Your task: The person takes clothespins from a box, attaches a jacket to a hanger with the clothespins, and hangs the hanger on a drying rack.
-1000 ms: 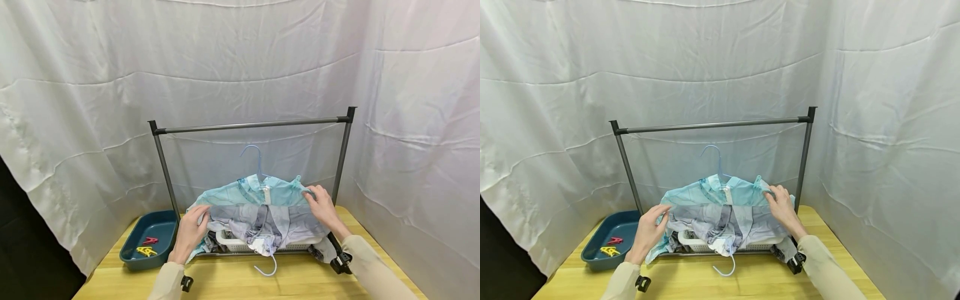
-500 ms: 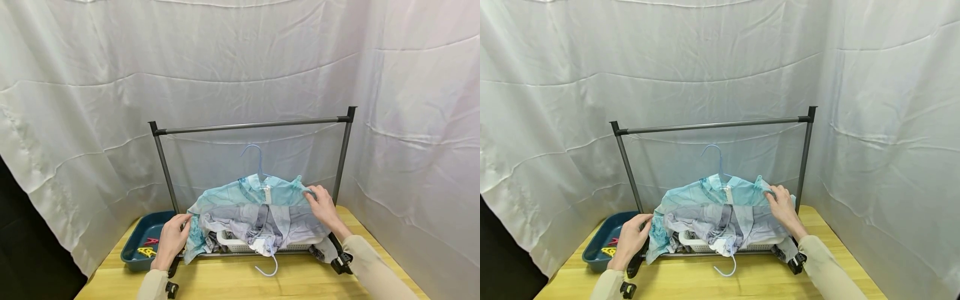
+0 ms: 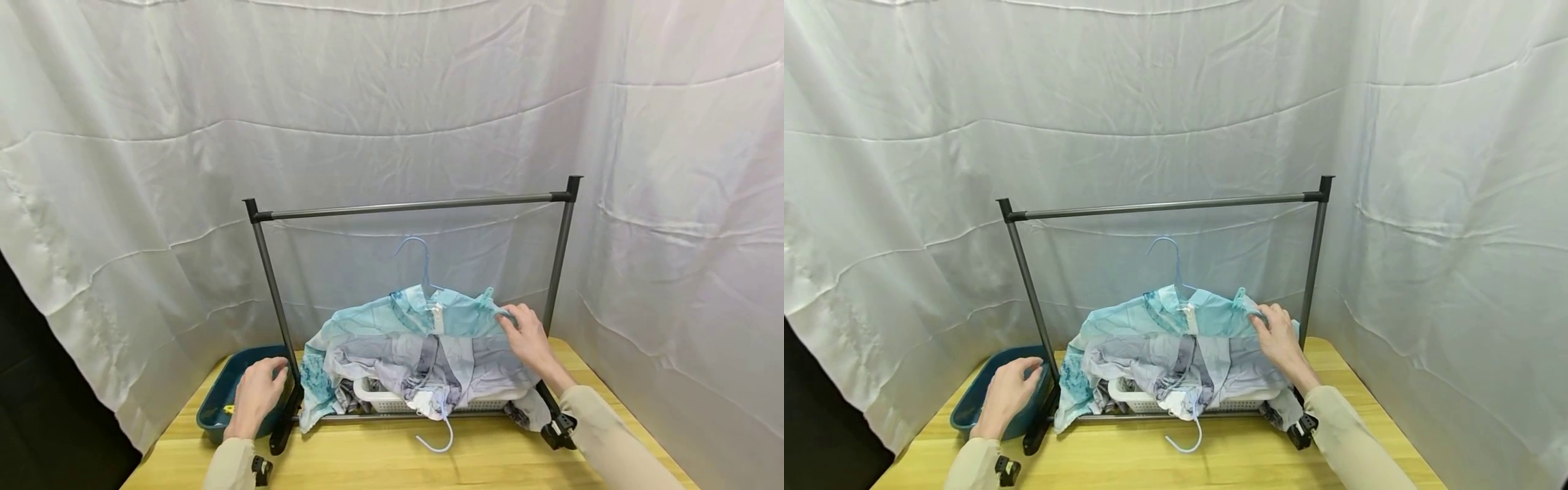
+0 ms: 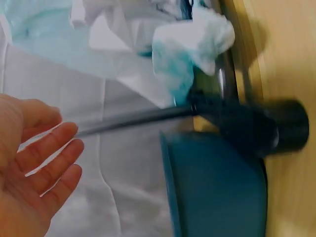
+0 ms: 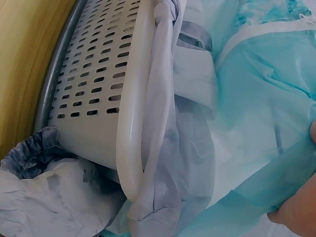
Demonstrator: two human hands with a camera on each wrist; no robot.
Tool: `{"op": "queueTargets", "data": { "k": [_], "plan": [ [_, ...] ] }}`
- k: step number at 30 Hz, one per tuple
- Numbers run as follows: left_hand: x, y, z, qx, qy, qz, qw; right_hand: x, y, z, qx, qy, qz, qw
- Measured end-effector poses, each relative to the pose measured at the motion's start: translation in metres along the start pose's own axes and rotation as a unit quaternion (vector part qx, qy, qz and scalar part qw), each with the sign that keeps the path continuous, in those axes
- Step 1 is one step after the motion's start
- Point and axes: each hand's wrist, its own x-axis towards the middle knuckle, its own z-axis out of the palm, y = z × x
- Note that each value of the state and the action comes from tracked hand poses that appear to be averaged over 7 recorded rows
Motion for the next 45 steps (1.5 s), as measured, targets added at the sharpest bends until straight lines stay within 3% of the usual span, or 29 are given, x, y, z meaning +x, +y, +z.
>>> {"op": "queueTargets", "data": {
  "k": [5,9,12,15,18,23,32,41,45],
  "plan": [
    [-0.001,-0.020,-0.007,-0.001,-0.019,-0.060,0.9980,-0.002,0.002,0.000,-0.001,-0.002,0.005,1.0000],
    [-0.001,-0.032,-0.008,0.007,-0.038,-0.075,0.9964,-0.002,0.002,-0.001,-0.002,0.006,-0.001,1.0000],
    [-0.001,-0.037,-0.009,0.024,-0.078,-0.082,0.9933,-0.002,0.002,-0.003,0.000,0.008,-0.001,1.0000],
    [-0.001,-0.040,-0.011,0.057,-0.129,-0.111,0.9838,-0.002,0.001,-0.003,0.000,0.001,0.003,1.0000],
    [-0.001,-0.042,-0.015,0.084,-0.175,-0.155,0.9687,-0.001,0.001,-0.002,0.000,-0.003,0.008,1.0000],
    [0.000,-0.045,-0.014,0.102,-0.217,-0.198,0.9504,-0.001,0.001,-0.003,-0.001,-0.002,0.010,0.9999],
    [0.004,-0.052,0.006,0.116,-0.228,-0.248,0.9343,-0.001,-0.001,-0.004,-0.001,-0.005,0.014,0.9999],
    [0.004,-0.060,0.015,0.106,-0.202,-0.304,0.9250,0.001,-0.003,-0.003,-0.003,0.006,0.001,1.0000],
    [0.003,-0.067,0.015,0.092,-0.208,-0.305,0.9246,0.001,-0.002,-0.003,-0.001,0.003,0.002,1.0000]
  ]
}}
